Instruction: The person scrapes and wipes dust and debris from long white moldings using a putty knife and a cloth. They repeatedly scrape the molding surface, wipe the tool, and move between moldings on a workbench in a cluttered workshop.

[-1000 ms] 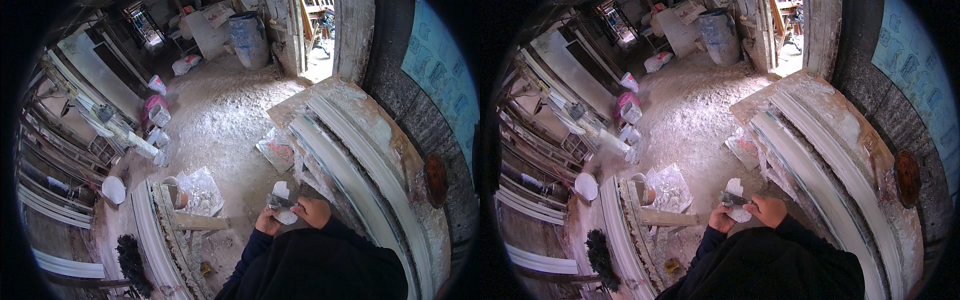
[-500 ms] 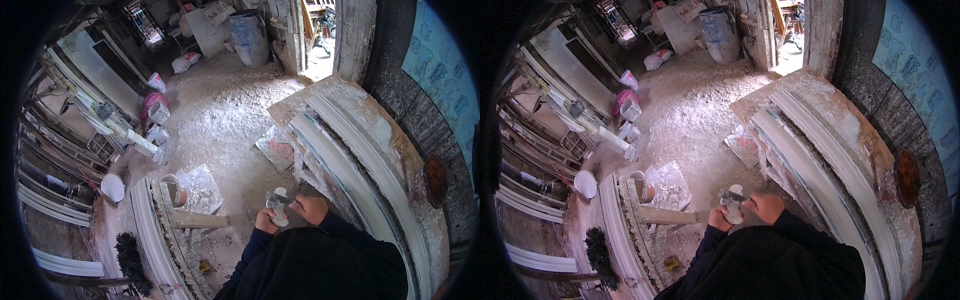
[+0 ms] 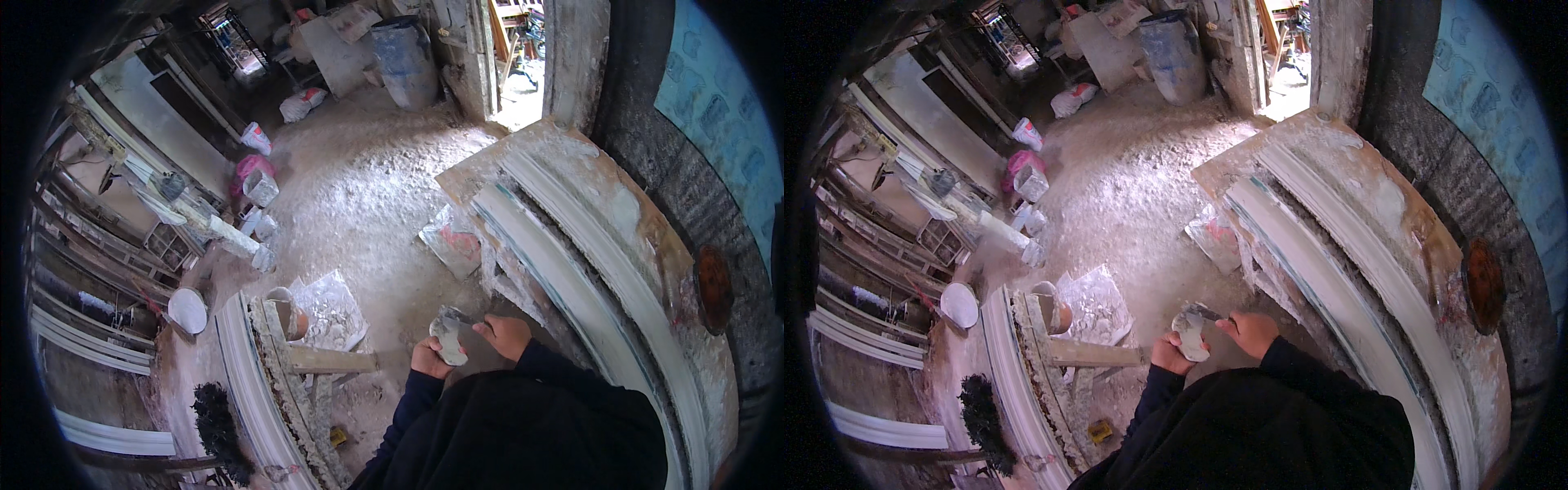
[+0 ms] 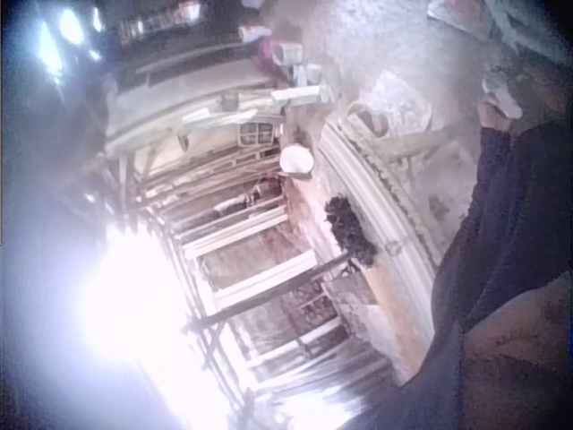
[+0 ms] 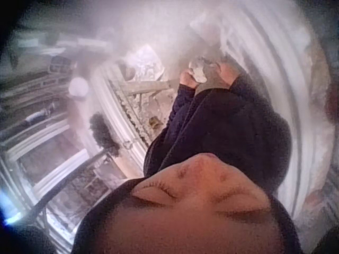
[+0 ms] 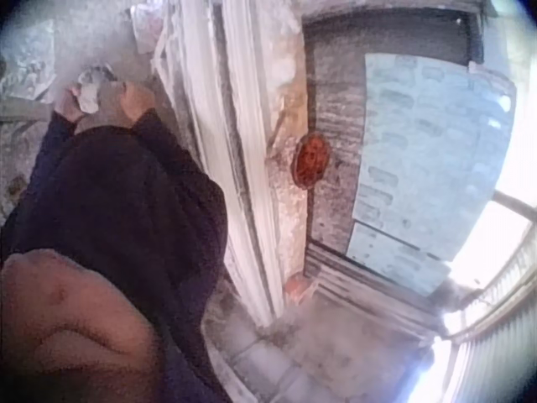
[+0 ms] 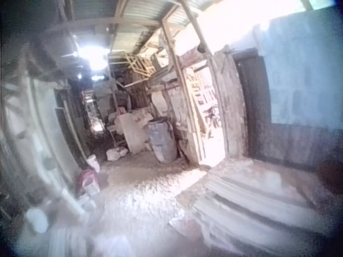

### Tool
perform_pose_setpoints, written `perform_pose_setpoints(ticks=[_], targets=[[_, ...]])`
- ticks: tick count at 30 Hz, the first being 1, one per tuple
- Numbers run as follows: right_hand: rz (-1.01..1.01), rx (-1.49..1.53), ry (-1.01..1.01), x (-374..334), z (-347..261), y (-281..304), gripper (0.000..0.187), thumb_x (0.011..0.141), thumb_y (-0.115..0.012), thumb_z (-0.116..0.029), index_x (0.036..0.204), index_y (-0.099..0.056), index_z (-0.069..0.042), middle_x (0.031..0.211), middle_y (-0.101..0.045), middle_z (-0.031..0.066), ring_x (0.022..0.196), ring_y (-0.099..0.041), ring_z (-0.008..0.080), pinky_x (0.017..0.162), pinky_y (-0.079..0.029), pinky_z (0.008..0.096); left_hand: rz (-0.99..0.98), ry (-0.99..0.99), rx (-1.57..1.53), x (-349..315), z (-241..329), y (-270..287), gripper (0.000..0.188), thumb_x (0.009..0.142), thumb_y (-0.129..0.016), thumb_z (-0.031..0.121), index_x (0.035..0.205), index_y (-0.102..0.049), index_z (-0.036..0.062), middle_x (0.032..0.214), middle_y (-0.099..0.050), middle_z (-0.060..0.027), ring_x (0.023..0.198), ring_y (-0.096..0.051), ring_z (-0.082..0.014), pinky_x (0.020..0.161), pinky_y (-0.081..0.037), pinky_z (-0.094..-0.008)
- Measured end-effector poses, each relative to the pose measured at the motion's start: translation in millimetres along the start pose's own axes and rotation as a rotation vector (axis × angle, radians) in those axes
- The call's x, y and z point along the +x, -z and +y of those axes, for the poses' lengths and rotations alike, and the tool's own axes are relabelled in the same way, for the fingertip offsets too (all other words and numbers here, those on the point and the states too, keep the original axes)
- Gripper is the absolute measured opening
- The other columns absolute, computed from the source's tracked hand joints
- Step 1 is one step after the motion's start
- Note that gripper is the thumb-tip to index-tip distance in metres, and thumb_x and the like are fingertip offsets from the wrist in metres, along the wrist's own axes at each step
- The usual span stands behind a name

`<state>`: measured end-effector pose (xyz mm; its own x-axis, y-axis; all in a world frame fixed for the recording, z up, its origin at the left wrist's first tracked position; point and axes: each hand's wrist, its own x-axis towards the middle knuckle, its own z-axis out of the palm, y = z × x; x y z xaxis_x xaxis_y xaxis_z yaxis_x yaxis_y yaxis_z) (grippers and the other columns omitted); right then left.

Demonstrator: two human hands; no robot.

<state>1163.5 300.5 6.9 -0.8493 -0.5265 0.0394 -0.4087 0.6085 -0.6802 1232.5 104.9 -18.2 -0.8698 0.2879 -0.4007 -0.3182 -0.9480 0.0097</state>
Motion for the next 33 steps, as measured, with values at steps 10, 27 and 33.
perform_pose_setpoints(ticks=[10, 27, 33], targets=[[0.031, 0.09, 0.083, -6.6, -11.7, -3.4, 0.047, 0.088, -0.045, -0.051, 0.08, -0.058, -0.007, 0.067, -0.058, 0.0176, 0.066, -0.058, 0.0379, 0.055, -0.042, 0.0464, 0.007, -0.054, 0.034, 1.5, 1.6, 8.8, 0.049, 0.056, -0.047, 0.004, 0.104, -0.053, -0.0002, 0.099, -0.058, -0.018, 0.088, -0.054, -0.0355, 0.076, -0.045, -0.049], [-0.053, 0.141, 0.004, -0.4, -13.2, -15.9, 0.052, 0.09, -0.041, -0.052, 0.078, -0.059, -0.004, 0.067, -0.059, 0.0189, 0.066, -0.058, 0.0382, 0.056, -0.043, 0.0461, 0.024, -0.085, 0.04, -11.0, 7.8, 11.8, 0.052, 0.053, -0.049, 0.005, 0.104, -0.052, -0.0047, 0.093, -0.058, -0.0208, 0.082, -0.054, -0.0362, 0.073, -0.045, -0.0467], [0.002, 0.218, 0.031, 4.9, -8.0, -29.6, 0.051, 0.09, -0.041, -0.052, 0.083, -0.062, -0.005, 0.067, -0.058, 0.0202, 0.066, -0.058, 0.0393, 0.057, -0.042, 0.0458, -0.042, -0.136, -0.041, -5.1, 10.8, 35.1, 0.053, 0.053, -0.049, 0.005, 0.105, -0.052, -0.002, 0.094, -0.058, -0.0195, 0.083, -0.054, -0.0355, 0.074, -0.044, -0.0472]])
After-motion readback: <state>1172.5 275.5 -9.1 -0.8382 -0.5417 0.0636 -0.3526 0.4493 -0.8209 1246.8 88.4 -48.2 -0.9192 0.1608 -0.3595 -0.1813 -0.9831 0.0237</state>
